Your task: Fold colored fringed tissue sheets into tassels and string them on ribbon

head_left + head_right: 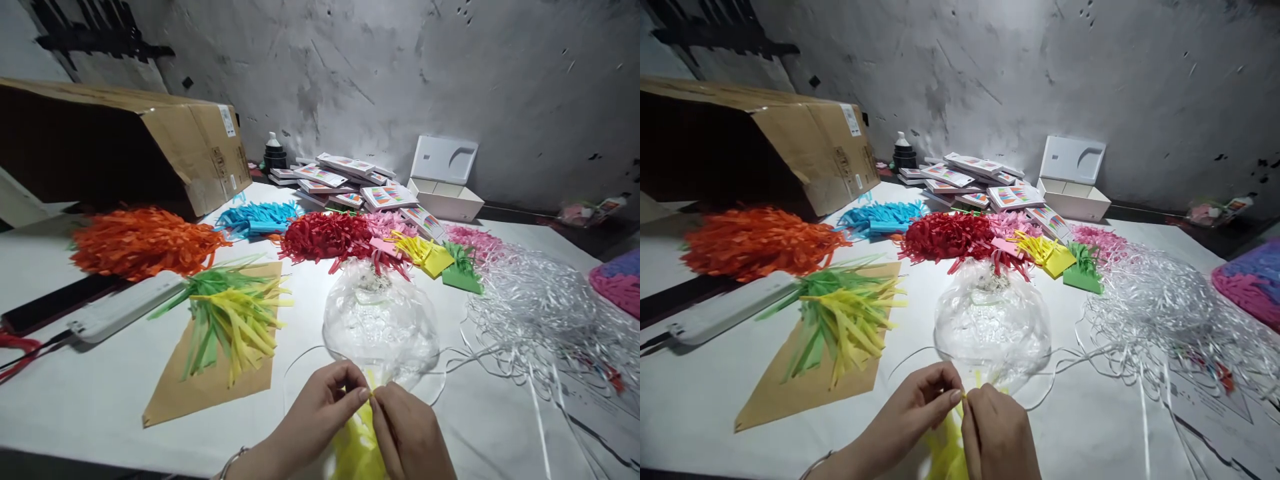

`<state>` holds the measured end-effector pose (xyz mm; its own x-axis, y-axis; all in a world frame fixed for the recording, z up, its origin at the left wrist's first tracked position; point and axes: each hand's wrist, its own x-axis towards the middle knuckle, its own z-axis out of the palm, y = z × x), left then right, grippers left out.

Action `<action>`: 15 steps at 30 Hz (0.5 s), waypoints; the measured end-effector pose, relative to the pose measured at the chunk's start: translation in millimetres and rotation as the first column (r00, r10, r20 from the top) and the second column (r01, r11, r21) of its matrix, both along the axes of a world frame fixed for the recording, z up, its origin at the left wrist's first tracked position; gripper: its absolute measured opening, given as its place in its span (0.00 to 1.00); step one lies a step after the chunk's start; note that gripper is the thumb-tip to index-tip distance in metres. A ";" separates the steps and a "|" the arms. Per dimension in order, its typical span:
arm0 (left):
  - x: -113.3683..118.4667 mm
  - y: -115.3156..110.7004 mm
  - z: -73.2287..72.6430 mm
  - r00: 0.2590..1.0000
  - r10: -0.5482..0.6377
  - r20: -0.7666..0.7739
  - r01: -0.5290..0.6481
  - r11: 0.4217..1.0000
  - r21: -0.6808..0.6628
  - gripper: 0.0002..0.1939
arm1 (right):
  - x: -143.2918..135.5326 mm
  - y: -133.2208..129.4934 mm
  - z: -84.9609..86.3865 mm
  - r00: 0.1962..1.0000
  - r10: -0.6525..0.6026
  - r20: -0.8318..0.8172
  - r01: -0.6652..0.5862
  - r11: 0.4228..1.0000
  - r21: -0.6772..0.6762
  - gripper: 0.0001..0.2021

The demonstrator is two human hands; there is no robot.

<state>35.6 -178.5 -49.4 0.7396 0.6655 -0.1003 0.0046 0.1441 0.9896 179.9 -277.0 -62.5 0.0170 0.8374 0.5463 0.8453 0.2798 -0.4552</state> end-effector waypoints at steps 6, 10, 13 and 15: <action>-11.2 1.1 2.9 1.000 -0.016 -0.013 0.017 0.995 0.103 0.15 | -10.3 -5.4 1.1 0.960 0.021 -0.278 -0.050 0.994 -0.097 0.10; -18.9 -0.2 4.7 0.994 -0.018 -0.104 0.046 0.961 0.274 0.14 | -11.4 -10.0 -2.5 0.991 0.026 -0.132 -0.041 0.993 -0.115 0.10; -22.3 -1.8 4.3 0.991 -0.019 -0.136 0.066 0.936 0.347 0.13 | -12.5 -12.7 -2.7 0.988 0.034 -0.148 -0.056 0.988 -0.144 0.09; -23.7 -2.9 4.0 0.990 -0.015 -0.137 0.064 0.932 0.357 0.12 | -13.6 -13.6 -0.9 0.971 0.045 -0.233 -0.083 0.984 -0.159 0.07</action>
